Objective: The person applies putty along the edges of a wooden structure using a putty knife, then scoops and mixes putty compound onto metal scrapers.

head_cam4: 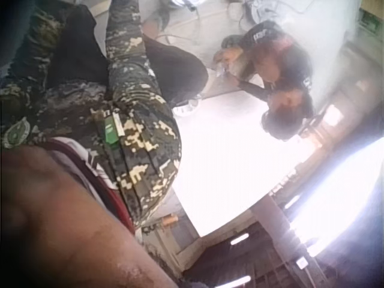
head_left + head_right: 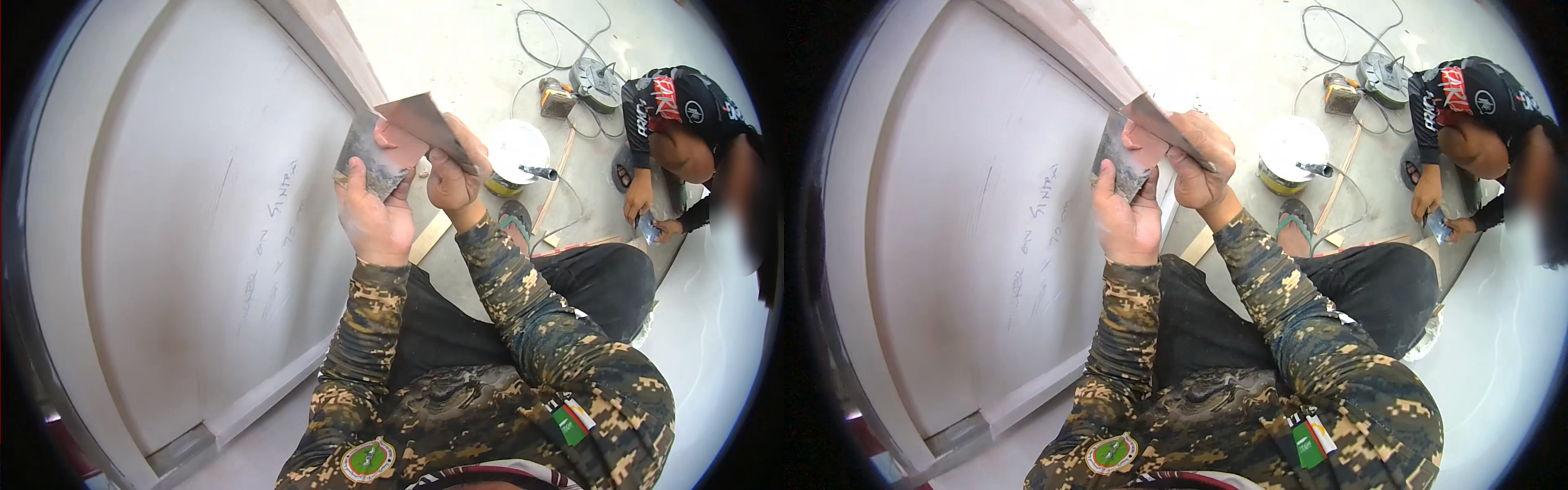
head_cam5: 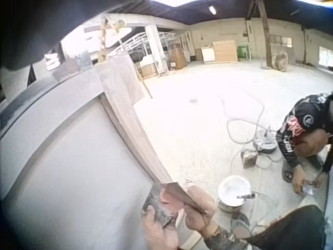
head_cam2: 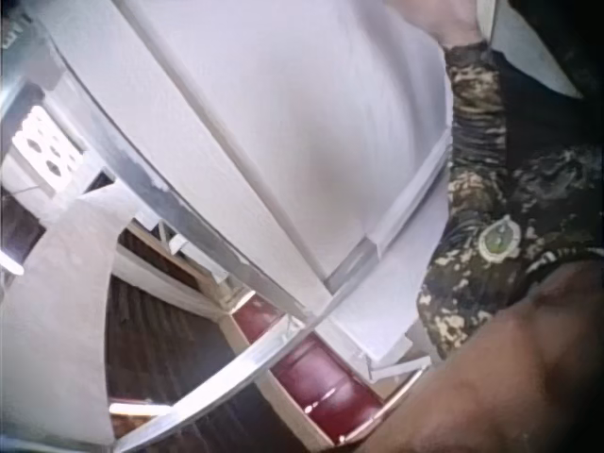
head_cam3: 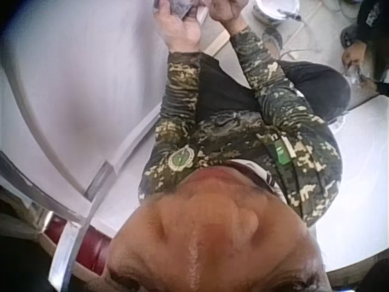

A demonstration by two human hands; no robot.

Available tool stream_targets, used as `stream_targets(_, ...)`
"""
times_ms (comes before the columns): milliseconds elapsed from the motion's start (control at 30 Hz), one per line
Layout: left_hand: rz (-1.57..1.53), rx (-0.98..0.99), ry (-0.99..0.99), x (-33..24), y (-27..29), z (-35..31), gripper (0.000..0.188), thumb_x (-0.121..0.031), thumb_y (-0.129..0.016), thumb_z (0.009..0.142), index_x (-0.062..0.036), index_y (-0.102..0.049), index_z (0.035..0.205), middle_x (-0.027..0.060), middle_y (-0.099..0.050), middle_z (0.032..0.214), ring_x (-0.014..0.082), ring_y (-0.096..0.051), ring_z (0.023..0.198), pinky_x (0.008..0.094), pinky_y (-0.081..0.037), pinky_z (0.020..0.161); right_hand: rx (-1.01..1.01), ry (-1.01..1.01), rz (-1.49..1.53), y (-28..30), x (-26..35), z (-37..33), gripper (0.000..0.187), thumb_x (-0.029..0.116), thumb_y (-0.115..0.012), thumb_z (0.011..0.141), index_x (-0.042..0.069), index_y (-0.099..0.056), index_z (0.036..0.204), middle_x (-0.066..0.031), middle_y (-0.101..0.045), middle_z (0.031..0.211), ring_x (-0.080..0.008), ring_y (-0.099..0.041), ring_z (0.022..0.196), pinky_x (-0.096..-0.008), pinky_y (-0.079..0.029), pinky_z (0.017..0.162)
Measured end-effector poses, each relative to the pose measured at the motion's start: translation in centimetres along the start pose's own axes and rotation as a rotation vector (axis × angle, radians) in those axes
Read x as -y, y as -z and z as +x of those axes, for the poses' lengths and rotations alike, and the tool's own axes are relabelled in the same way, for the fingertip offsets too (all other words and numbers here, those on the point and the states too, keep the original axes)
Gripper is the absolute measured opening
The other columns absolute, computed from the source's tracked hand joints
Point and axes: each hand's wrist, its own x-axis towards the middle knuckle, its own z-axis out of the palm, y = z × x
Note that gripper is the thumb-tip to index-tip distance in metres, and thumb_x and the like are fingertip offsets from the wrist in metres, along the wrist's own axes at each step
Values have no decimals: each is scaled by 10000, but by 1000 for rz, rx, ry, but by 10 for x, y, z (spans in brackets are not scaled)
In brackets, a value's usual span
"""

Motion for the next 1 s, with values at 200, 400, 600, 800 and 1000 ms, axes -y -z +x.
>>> stream_targets(200, 89, 40, -166, -38, -13, -42, 463, -217, -565, 984, -77, -387, 1388, 133, -515, 1334, 282, -556, 1171, 466, -523, 902, 312, 103, -57, 11, 46, 40, 506, 16, -603, 627, 22, -719, 1119, -130, -717, 868, -224, -608, 624, -324, -476, 565)
stream_targets(400, 154, 36, -332, -43, -3, -43, 411, -197, -550, 996, -76, -456, 1377, 82, -559, 1300, 234, -577, 1145, 405, -512, 927, 594, -344, -241, 48, 15, -10, 436, 27, -579, 677, 57, -734, 1084, -199, -676, 794, -323, -650, 692, -370, -514, 638)
stream_targets(600, 74, 442, -48, 11, 92, -34, 342, -192, -534, 1011, -47, -510, 1319, 75, -609, 1185, 183, -574, 1100, 347, -459, 978, 324, -1302, -633, 107, -99, -170, 279, 167, -535, 806, -89, -628, 867, -164, -643, 724, -238, -605, 580, -403, -477, 566)
stream_targets(800, -15, 191, 251, 77, 215, -49, 285, -174, -539, 1011, -44, -550, 1264, 51, -631, 1144, 142, -587, 1063, 277, -463, 946, 130, -1755, -357, 99, -170, -214, 334, 209, -548, 834, -112, -612, 900, -172, -608, 727, -237, -579, 581, -384, -462, 513)
stream_targets(1000, -99, -131, 384, 112, 252, -45, 302, -164, -523, 1023, -41, -540, 1299, 67, -628, 1192, 131, -608, 1054, 263, -503, 903, 245, -1750, -430, 102, -243, -249, 392, 252, -574, 846, -128, -641, 913, -196, -637, 781, -243, -631, 646, -393, -497, 552)
